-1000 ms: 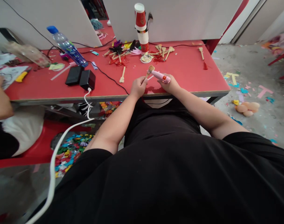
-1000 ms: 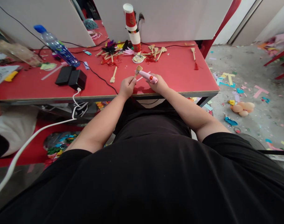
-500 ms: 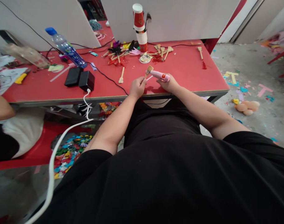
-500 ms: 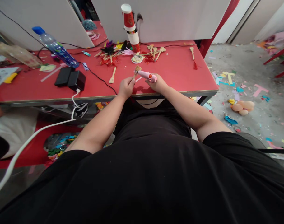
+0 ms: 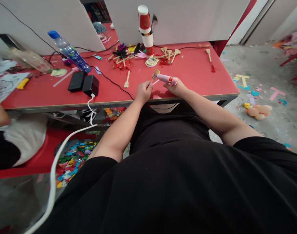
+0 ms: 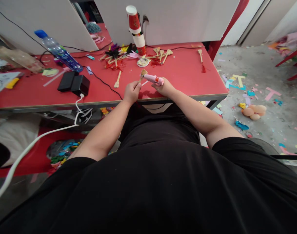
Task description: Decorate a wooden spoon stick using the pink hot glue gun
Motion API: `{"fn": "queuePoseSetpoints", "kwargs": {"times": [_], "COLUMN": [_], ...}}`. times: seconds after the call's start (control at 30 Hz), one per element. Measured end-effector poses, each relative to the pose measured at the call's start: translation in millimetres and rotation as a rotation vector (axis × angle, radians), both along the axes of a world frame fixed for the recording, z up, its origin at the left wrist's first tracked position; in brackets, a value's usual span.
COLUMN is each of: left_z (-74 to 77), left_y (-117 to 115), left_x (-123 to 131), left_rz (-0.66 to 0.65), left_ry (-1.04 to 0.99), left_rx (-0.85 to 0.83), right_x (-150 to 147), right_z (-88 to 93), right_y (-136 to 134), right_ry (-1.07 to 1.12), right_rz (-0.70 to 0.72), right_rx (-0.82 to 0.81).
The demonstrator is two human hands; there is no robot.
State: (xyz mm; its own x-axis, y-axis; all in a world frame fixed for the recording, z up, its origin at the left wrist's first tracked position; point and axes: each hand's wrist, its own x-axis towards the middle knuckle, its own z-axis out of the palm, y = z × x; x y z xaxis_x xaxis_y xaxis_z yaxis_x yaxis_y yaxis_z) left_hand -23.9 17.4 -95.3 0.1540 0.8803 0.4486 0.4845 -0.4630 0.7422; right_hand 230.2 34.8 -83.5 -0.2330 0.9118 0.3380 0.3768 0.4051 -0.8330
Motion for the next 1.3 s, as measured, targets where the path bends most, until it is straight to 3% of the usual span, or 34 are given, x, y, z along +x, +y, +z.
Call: {"fn": "queuePoseSetpoints", "kwargs": {"times": [0.27, 0.83, 1.0, 1.3], "left_z": [-0.9, 1.8, 2.2, 2.4], "left_y": [1, -2, -3, -4], "left_x": [1, 4, 4, 5], "left_rz": [-0.002, -0.045, -0.031, -0.017], "left_ry": [0.002, 0.022, 0.070, 0.082], "left_rx": [0.004, 0.011, 0.012, 0.015], "right_x": [3, 5, 10, 7], "right_z": [0.6, 0.0, -0.3, 1.4], "right_y": [2, -23, -26, -34], "right_ry": [-0.070, 0.265, 0.283, 0.254], "right_rz": [0.023, 0.077, 0.132, 0.093], "right_rx": [-0.019, -0.046, 0.011, 0.271]}}
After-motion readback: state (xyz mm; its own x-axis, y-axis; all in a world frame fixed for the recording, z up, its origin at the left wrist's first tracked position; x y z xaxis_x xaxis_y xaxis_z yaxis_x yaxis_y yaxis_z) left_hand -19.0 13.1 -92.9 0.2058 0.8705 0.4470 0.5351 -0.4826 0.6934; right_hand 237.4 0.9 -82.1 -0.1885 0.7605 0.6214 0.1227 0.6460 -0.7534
